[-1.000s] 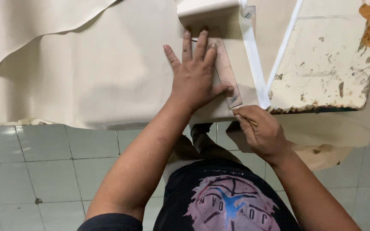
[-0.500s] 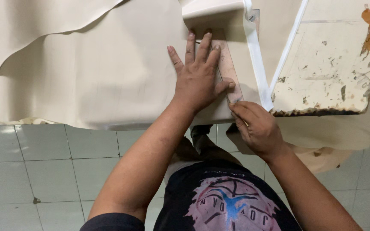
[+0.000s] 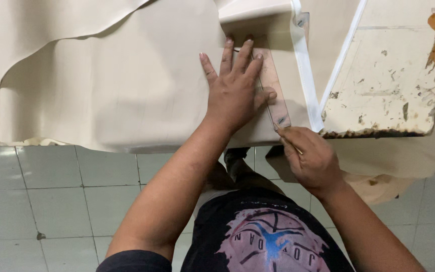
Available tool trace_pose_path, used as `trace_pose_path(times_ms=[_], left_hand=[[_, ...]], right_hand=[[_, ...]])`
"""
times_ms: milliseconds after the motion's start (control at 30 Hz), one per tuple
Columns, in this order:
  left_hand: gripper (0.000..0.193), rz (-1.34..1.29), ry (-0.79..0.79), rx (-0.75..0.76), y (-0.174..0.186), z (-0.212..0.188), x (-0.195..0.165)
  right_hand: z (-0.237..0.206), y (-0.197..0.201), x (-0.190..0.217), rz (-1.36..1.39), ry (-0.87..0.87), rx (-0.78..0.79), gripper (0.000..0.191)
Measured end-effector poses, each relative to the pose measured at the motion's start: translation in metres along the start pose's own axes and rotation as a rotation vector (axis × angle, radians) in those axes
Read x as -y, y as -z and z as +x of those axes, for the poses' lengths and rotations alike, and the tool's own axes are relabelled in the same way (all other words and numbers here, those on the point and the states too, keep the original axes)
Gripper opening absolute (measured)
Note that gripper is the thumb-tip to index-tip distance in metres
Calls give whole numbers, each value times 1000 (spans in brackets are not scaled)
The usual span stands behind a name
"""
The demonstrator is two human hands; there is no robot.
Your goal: The person smooths a large sheet of leather on a work table, then places wooden pattern templates on the leather and traces around them with a pointed stylus, repositioning the templates to mark several outlines. At the end the person lifts and rearranges the leather sheet.
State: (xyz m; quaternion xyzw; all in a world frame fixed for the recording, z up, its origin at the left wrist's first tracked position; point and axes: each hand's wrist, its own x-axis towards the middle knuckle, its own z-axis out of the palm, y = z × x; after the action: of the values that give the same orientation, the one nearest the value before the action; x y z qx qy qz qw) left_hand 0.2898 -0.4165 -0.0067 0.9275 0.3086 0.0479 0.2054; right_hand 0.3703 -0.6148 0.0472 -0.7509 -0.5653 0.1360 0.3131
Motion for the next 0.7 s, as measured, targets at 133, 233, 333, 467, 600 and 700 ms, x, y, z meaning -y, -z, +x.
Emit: trace_pose_path(times_ms=[133,233,333,467,600,700], left_hand=[[61,-60,24,-19,0,0,6],[49,-80,15,-46,-1,1,9],[40,-101,9,-101,-3,2,10],[34,-110,7,-152,-6,2,8],[35,-120,7,-150,-8,2,8],[34,-122,14,-179,-11,1,4]], right_hand=[[7,-6,-2,-31,33,0,15],[10,-8,0,-28,26,-13,15],[21,-13,-1,-28,38,-42,16],[48,-26,-9,-67,80,-90,19],[41,-22,-4,-76,46,-74,14],[16,-4,8,-142,-50,32,8]])
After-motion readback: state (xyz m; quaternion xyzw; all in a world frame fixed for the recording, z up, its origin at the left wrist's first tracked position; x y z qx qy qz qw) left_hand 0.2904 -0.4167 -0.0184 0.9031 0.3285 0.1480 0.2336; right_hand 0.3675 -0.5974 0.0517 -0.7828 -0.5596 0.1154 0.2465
